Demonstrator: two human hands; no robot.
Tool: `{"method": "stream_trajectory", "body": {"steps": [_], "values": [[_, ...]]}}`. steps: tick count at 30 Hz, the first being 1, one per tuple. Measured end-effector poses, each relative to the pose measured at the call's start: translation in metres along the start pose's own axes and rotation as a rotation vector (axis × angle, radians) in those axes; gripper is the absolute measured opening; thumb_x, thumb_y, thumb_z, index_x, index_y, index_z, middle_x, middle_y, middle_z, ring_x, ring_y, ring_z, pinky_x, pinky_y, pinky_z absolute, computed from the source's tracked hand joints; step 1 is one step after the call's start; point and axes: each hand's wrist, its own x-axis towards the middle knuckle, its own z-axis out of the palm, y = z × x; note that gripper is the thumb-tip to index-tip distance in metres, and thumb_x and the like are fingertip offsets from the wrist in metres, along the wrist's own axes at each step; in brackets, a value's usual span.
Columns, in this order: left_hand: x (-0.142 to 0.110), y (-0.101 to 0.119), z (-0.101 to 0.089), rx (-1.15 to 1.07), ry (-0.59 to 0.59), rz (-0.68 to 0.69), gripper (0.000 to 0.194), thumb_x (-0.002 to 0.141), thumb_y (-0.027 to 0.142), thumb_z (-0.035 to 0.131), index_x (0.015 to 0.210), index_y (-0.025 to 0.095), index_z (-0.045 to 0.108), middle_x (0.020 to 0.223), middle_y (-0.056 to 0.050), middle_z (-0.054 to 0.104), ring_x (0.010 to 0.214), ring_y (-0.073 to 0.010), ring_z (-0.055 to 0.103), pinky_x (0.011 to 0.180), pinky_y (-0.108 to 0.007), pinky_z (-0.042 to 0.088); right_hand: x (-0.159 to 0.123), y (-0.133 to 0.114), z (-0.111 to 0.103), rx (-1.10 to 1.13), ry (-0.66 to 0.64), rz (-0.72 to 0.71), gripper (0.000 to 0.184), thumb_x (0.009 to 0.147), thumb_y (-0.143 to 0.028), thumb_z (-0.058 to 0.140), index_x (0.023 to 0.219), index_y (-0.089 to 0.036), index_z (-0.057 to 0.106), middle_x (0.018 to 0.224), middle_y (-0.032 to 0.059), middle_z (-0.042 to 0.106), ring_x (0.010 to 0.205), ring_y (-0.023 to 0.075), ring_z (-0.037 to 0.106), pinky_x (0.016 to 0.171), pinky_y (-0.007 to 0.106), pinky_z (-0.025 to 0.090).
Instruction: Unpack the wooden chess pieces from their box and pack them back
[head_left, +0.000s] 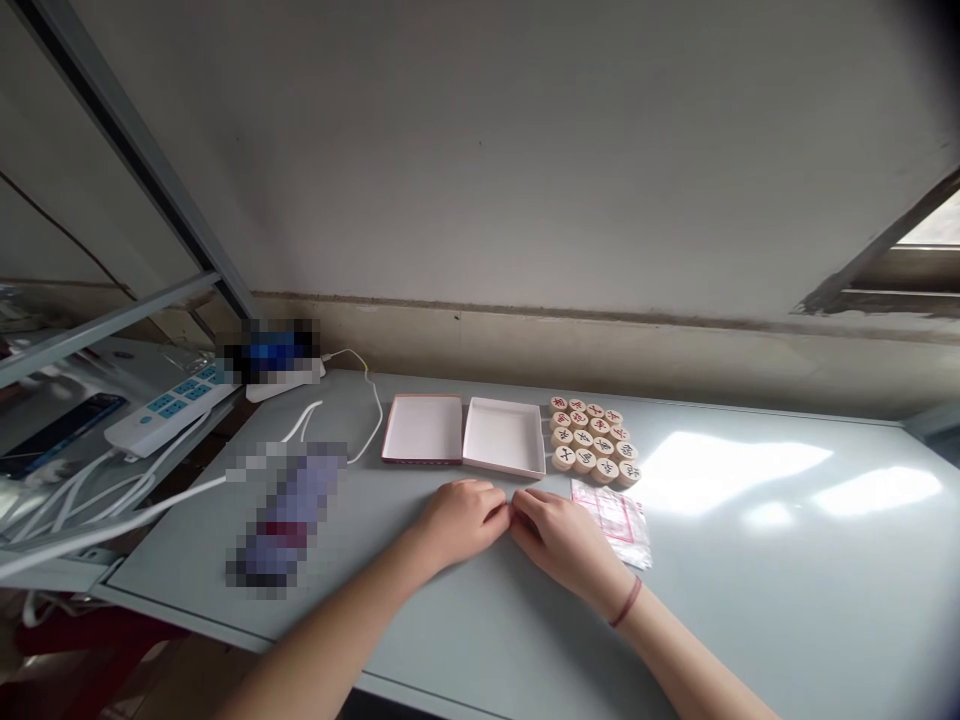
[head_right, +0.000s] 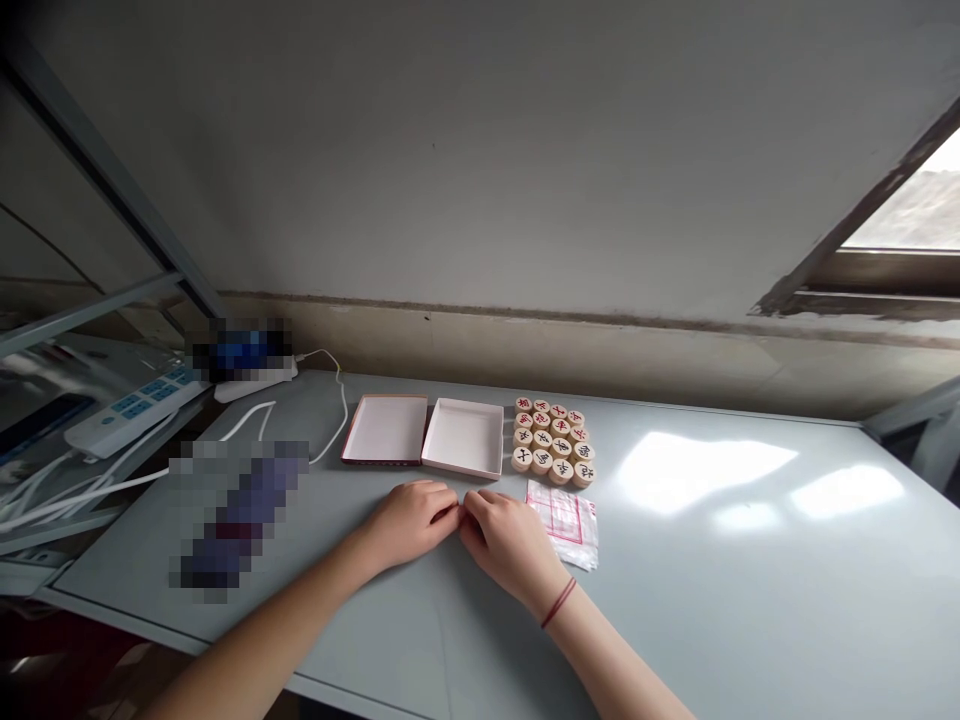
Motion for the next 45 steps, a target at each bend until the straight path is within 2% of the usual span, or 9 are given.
{"method": "stream_trajectory", "body": {"steps": [9,35,45], "values": [[-0.0003,-0.0037,0.0031,-0.001,0.003,0.016,0.027,0.089,0.023,0.046,0.065,0.017,0.056,0.067,0.000,0.060,0.062,-0.0130,0.054,0.056,-0.024,0.032,0.0000,-0.0005,-0.0010,-0.002,-0.014,0.003,0.018,0.083,-0.016,0.043,0.065,-0.020,0.040,0.063,0.0001,0.053,0.055,0.0120,0.048,0.051,0.025,0.023],[-0.0010,0.0001,-0.0036,-0.039,-0.033,0.012,0.025,0.088,0.021,0.047,0.065,0.017,0.056,0.068,-0.001,0.060,0.065,-0.0140,0.055,0.058,-0.024,0.035,-0.0015,-0.0007,-0.0025,-0.013,-0.024,-0.012,0.017,0.084,-0.016,0.042,0.067,-0.020,0.043,0.065,0.0008,0.054,0.057,0.0125,0.050,0.051,0.024,0.025],[-0.0009,-0.0015,-0.0017,-0.046,-0.006,0.031,0.026,0.089,0.022,0.046,0.065,0.017,0.055,0.066,-0.001,0.058,0.064,-0.0137,0.054,0.057,-0.024,0.035,-0.0011,-0.0007,-0.0021,-0.006,-0.010,-0.026,0.018,0.083,-0.016,0.041,0.066,-0.020,0.044,0.064,0.0009,0.054,0.056,0.0124,0.049,0.050,0.025,0.025]]}}
